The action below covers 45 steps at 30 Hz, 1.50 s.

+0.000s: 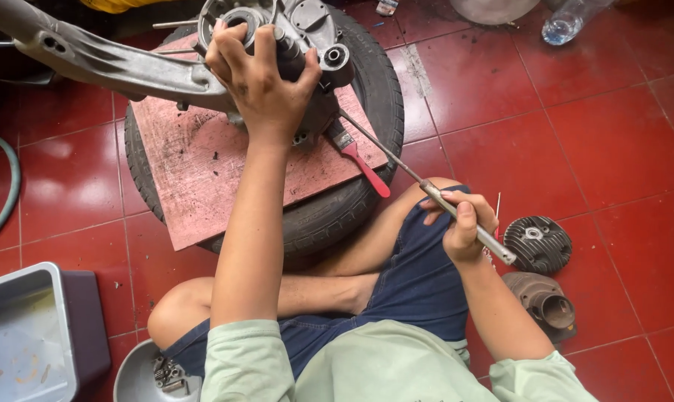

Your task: The person sits on the floor and cleans a motorcycle engine cylinder head using a red-handled brush and a metal rod. They scrub the exterior fins and interior surfaces of the cylinder head, which rests on a tire, and also handle a separate engine cover.

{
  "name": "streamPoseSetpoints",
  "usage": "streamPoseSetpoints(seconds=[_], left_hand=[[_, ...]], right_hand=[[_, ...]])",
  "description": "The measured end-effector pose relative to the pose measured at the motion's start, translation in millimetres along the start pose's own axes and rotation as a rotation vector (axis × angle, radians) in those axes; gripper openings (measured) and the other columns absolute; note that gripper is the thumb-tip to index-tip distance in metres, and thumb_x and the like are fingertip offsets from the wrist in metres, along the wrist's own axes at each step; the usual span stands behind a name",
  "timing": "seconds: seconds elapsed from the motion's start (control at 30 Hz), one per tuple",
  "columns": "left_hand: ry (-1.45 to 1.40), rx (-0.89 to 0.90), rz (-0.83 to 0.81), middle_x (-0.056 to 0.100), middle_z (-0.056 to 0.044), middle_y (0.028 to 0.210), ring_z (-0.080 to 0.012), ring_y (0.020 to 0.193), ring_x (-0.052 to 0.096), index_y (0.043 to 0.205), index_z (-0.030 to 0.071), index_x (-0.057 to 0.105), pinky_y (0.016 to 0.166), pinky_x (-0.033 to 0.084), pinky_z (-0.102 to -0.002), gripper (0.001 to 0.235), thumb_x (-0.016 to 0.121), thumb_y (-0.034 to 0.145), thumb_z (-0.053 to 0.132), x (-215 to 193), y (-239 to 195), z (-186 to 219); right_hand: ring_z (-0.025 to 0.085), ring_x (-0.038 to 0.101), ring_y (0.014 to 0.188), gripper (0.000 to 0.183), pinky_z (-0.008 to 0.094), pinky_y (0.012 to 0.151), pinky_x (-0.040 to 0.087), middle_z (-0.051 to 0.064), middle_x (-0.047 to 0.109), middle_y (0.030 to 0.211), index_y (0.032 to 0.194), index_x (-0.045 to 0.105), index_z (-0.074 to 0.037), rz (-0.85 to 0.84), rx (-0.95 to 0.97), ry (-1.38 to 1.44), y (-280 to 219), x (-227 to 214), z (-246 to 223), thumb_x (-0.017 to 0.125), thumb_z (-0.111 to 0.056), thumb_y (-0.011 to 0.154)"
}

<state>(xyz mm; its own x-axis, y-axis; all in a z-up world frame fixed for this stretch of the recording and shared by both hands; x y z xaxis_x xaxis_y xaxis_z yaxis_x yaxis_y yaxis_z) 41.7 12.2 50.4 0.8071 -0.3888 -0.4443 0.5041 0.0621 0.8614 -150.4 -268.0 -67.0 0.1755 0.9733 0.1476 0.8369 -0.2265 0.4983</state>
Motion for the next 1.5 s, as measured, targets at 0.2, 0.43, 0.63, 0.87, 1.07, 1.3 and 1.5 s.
streamPoseSetpoints(seconds=[0.2,0.43,0.63,0.87,1.07,1.3,1.5], left_hand=[[-0.028,-0.004,-0.088,0.041,-0.008,0.121,-0.0315,0.118,0.037,0.117,0.019,0.064,0.103,0.047,-0.046,0.059,0.099,0.077,0.046,-15,4,-5],[-0.016,0.082,-0.104,0.041,-0.009,0.13,-0.0316,0.122,0.036,0.136,0.027,0.063,0.108,0.047,-0.046,0.07,0.093,0.085,0.064,-15,-1,-9],[-0.028,0.066,-0.109,0.039,-0.009,0.131,-0.0353,0.134,0.033,0.143,0.027,0.049,0.119,0.043,-0.054,0.077,0.089,0.089,0.064,-5,-11,-16],[-0.052,0.142,-0.231,0.076,-0.009,0.1,-0.0228,0.095,0.064,0.142,0.006,0.054,0.081,0.057,-0.035,0.093,0.1,0.077,0.053,-34,28,-15],[-0.005,0.134,-0.197,0.06,-0.009,0.096,-0.0307,0.102,0.043,0.137,0.009,0.059,0.086,0.05,-0.043,0.076,0.081,0.09,0.065,-27,21,-10],[-0.034,0.105,-0.245,0.054,-0.008,0.107,-0.03,0.104,0.043,0.143,0.014,0.054,0.086,0.052,-0.043,0.083,0.085,0.087,0.067,-30,17,-14],[-0.075,0.069,-0.26,0.053,-0.009,0.116,-0.0318,0.113,0.039,0.145,0.013,0.048,0.096,0.048,-0.044,0.079,0.089,0.089,0.052,-29,10,-9]], right_hand=[[0.025,0.07,0.067,0.028,0.027,0.058,0.058,0.024,0.071,0.089,0.109,0.056,0.002,0.028,0.032,-0.067,-4,10,-14,0.034,-0.015,0.103],[0.02,0.07,0.067,0.029,0.024,0.055,0.057,0.018,0.071,0.088,0.11,0.059,-0.003,0.133,0.306,0.234,28,-22,22,0.037,-0.023,0.108],[0.017,0.069,0.067,0.026,0.023,0.058,0.057,0.013,0.072,0.087,0.111,0.063,-0.006,0.076,0.352,0.29,43,-29,28,0.05,-0.028,0.11],[0.016,0.066,0.066,0.028,0.023,0.06,0.056,0.014,0.072,0.09,0.114,0.064,-0.005,0.026,0.366,0.269,42,-36,35,0.061,-0.032,0.106],[0.018,0.07,0.068,0.023,0.023,0.064,0.059,0.016,0.073,0.089,0.104,0.068,-0.001,0.058,0.213,0.126,45,-30,1,0.056,-0.021,0.107],[0.02,0.07,0.069,0.023,0.026,0.069,0.06,0.016,0.073,0.09,0.104,0.069,0.002,0.059,0.184,0.04,29,-22,-12,0.058,-0.018,0.104],[0.02,0.071,0.07,0.024,0.025,0.068,0.061,0.017,0.073,0.091,0.108,0.068,0.001,0.084,0.183,0.046,27,-23,-9,0.057,-0.02,0.106]])
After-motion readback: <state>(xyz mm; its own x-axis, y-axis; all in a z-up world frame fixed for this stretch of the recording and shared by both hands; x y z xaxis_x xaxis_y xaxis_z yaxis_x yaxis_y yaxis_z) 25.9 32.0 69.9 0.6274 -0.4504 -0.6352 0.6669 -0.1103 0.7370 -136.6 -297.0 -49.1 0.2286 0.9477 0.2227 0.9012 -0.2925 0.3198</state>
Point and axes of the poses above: each hand's wrist, its own y-axis towards the middle knuckle, its own x-axis out of the palm, z = x × y, the point moved 5 cm from there along y, towards the middle knuckle
